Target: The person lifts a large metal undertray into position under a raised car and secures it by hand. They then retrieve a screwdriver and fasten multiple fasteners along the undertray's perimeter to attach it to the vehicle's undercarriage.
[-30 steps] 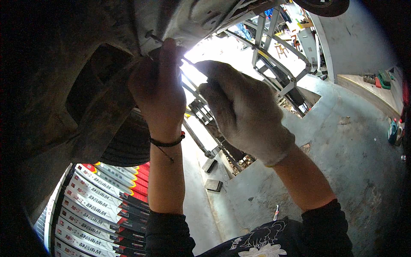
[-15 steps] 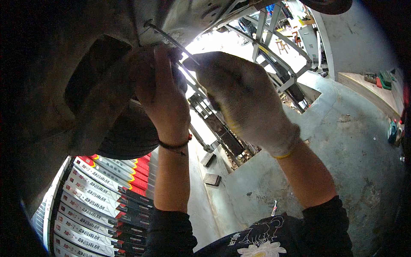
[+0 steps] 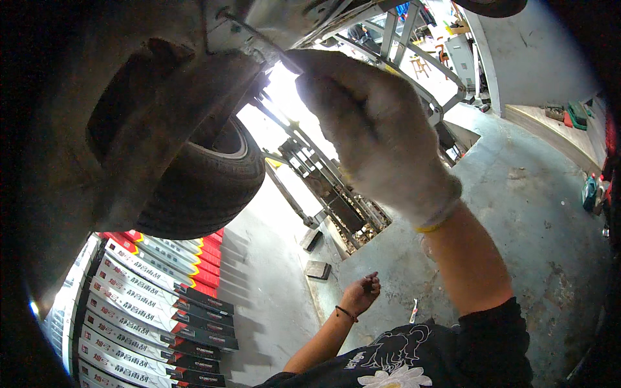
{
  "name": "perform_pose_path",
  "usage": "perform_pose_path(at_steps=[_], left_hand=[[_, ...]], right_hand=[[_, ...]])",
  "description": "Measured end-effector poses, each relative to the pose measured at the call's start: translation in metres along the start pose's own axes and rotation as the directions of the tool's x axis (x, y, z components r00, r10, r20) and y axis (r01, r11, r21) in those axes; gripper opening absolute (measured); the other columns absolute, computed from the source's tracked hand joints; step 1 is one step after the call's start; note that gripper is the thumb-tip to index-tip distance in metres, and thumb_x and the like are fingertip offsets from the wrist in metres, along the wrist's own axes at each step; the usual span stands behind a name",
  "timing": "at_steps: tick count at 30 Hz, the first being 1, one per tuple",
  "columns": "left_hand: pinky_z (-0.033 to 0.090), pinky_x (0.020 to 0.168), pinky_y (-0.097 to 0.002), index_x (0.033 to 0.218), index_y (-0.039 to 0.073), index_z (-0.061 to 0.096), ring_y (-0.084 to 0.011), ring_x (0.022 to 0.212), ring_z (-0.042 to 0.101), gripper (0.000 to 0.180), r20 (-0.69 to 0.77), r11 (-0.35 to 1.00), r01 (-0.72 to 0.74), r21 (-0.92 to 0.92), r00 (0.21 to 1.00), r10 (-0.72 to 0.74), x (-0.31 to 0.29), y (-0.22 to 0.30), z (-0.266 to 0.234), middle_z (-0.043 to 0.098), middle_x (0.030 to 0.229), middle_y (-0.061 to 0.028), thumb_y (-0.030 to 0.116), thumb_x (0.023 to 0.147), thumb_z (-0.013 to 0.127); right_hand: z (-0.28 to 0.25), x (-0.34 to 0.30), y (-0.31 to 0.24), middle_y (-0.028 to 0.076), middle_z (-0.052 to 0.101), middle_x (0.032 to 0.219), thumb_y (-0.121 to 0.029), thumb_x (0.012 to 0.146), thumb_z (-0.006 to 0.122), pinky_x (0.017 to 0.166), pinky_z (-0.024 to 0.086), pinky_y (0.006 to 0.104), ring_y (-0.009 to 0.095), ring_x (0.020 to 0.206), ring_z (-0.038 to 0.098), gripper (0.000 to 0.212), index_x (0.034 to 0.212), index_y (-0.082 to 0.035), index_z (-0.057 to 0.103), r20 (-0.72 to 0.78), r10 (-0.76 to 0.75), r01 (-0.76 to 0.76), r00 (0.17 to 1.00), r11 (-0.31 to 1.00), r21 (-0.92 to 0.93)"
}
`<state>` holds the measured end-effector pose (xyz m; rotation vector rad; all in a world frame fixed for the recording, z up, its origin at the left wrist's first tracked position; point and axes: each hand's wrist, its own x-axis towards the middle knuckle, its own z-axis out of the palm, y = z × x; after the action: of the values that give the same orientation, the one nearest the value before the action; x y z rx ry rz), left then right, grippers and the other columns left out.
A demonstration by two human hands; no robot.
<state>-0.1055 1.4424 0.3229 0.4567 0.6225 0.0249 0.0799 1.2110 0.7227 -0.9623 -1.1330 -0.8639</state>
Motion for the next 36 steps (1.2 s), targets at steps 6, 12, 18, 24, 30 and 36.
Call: perform_pose_path(at_steps=[6,12,18,24,30,36], left_hand=[[0.045,0.064,-0.0251,0.135,0.001,0.051,-0.0143,0.075,0.051,0.03,0.024,0.961,-0.042,0.275,0.999,0.037,-0.014,0.0,0.012,0.058,0.094,-0.0044,0.009,0.106,0.055],[0.05,0.067,-0.0272,0.118,0.004,0.061,-0.0148,0.077,0.056,0.015,0.108,0.883,-0.195,0.426,0.98,0.164,-0.018,0.016,0.049,0.065,0.102,-0.007,0.014,0.107,0.058],[0.041,0.065,-0.027,0.115,0.004,0.061,-0.0137,0.076,0.047,0.016,0.23,0.984,-0.18,0.004,0.958,0.174,-0.007,-0.004,0.029,0.057,0.09,-0.0027,0.017,0.107,0.059],[0.04,0.067,-0.0285,0.11,0.004,0.061,-0.0131,0.072,0.04,0.016,0.112,0.982,-0.154,-0.11,0.98,0.166,0.007,-0.051,0.012,0.043,0.082,0.0021,0.019,0.107,0.06],[0.042,0.062,-0.0322,0.083,0.012,0.058,-0.0166,0.065,0.05,0.031,-0.011,0.962,-0.27,0.029,0.963,0.271,0.015,-0.062,0.03,0.053,0.073,-0.0016,0.032,0.106,0.058],[0.037,0.059,-0.0258,0.107,0.008,0.061,-0.0103,0.066,0.042,0.027,0.094,0.877,-0.456,-0.151,0.877,0.472,0.007,-0.07,0.047,0.049,0.078,0.0038,0.035,0.107,0.059]], right_hand=[[-0.008,-0.012,0.007,0.013,0.069,0.091,-0.017,0.099,0.065,0.07,0.054,0.0382,0.025,0.08,0.067,0.03,0.126,-0.005,0.062,0.399,0.359,-0.532,0.844,0.659,0.532],[-0.048,-0.131,0.003,0.013,0.071,0.096,-0.019,0.101,0.062,0.075,0.055,0.0391,0.024,0.086,0.069,0.033,0.13,-0.003,0.058,0.463,0.748,-0.871,0.476,0.473,0.132],[-0.069,-0.292,0.0,0.021,0.07,0.12,-0.03,0.099,0.068,0.095,0.055,0.0446,0.035,0.111,0.07,0.041,0.133,-0.007,0.061,0.651,0.759,-0.748,0.021,0.444,-0.494],[-0.088,-0.327,0.014,0.016,0.068,0.133,-0.033,0.099,0.067,0.104,0.051,0.0404,0.029,0.12,0.067,0.047,0.138,-0.007,0.062,0.629,0.686,-0.846,-0.366,0.036,-0.532],[-0.083,-0.321,0.043,0.015,0.061,0.144,-0.036,0.1,0.066,0.108,0.049,0.044,0.031,0.129,0.061,0.057,0.148,-0.007,0.053,0.495,0.706,-0.638,-0.506,0.078,-0.766],[-0.084,-0.308,0.035,0.014,0.073,0.117,-0.02,0.097,0.07,0.095,0.055,0.0373,0.024,0.106,0.07,0.04,0.133,-0.003,0.065,0.704,0.69,-0.742,-0.167,0.383,-0.551]])
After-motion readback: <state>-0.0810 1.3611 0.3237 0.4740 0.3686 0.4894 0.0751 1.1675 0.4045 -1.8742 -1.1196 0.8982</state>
